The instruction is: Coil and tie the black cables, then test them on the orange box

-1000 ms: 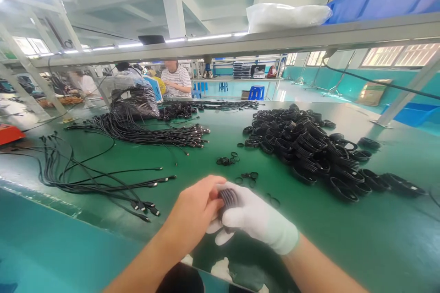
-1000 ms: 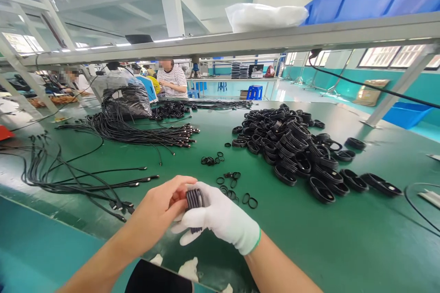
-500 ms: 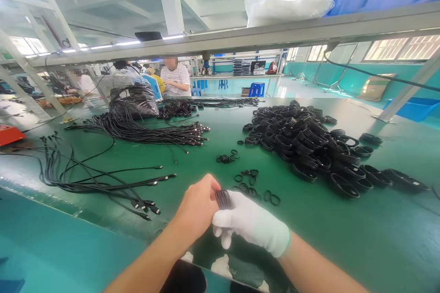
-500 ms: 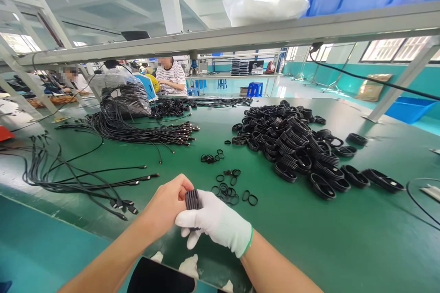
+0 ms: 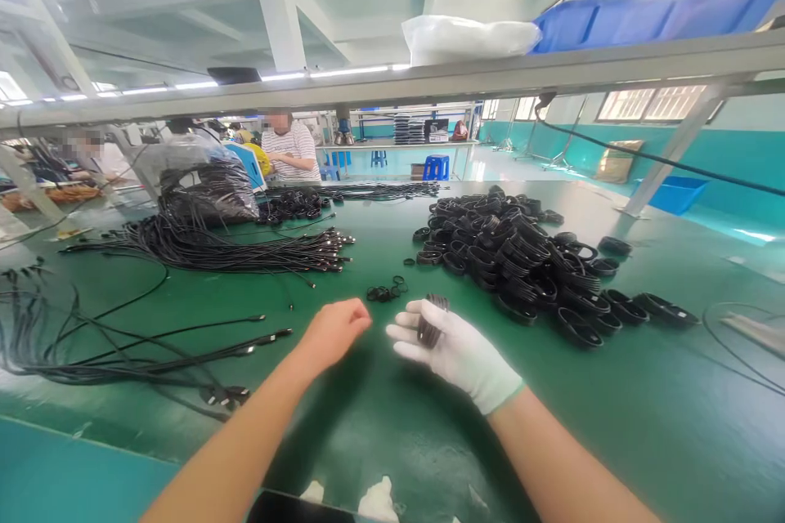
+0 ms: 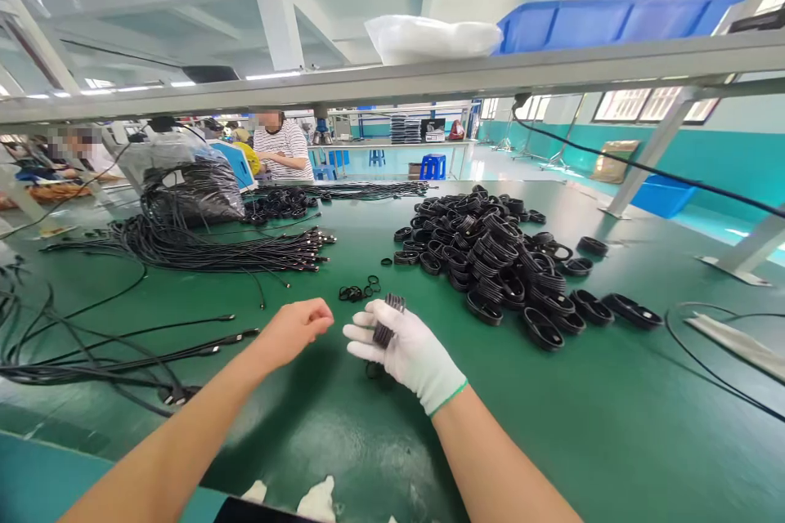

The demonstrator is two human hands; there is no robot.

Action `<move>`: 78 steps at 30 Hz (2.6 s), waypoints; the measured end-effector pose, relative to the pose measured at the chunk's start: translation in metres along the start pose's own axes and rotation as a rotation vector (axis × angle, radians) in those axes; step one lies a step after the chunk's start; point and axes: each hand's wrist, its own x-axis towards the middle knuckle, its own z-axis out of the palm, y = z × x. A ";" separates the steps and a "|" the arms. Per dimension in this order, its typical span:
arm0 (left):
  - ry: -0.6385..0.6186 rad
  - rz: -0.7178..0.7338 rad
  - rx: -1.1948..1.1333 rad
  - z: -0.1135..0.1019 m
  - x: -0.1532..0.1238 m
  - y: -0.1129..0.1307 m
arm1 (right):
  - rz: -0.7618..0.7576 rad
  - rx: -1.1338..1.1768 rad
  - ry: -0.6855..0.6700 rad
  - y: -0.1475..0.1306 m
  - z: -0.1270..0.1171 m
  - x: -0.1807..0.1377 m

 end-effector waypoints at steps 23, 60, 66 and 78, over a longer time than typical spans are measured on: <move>0.030 -0.072 -0.611 0.039 -0.036 0.036 | -0.077 0.037 -0.047 0.031 0.022 0.003; -0.188 0.015 -0.228 -0.048 -0.070 0.032 | 0.260 0.114 -0.561 0.017 0.015 -0.021; -0.213 0.010 -0.258 -0.038 -0.072 0.037 | 0.241 -0.184 -0.506 0.021 0.025 -0.024; -0.228 0.090 0.125 -0.019 -0.078 0.064 | 0.274 -0.514 -0.333 0.031 0.038 -0.022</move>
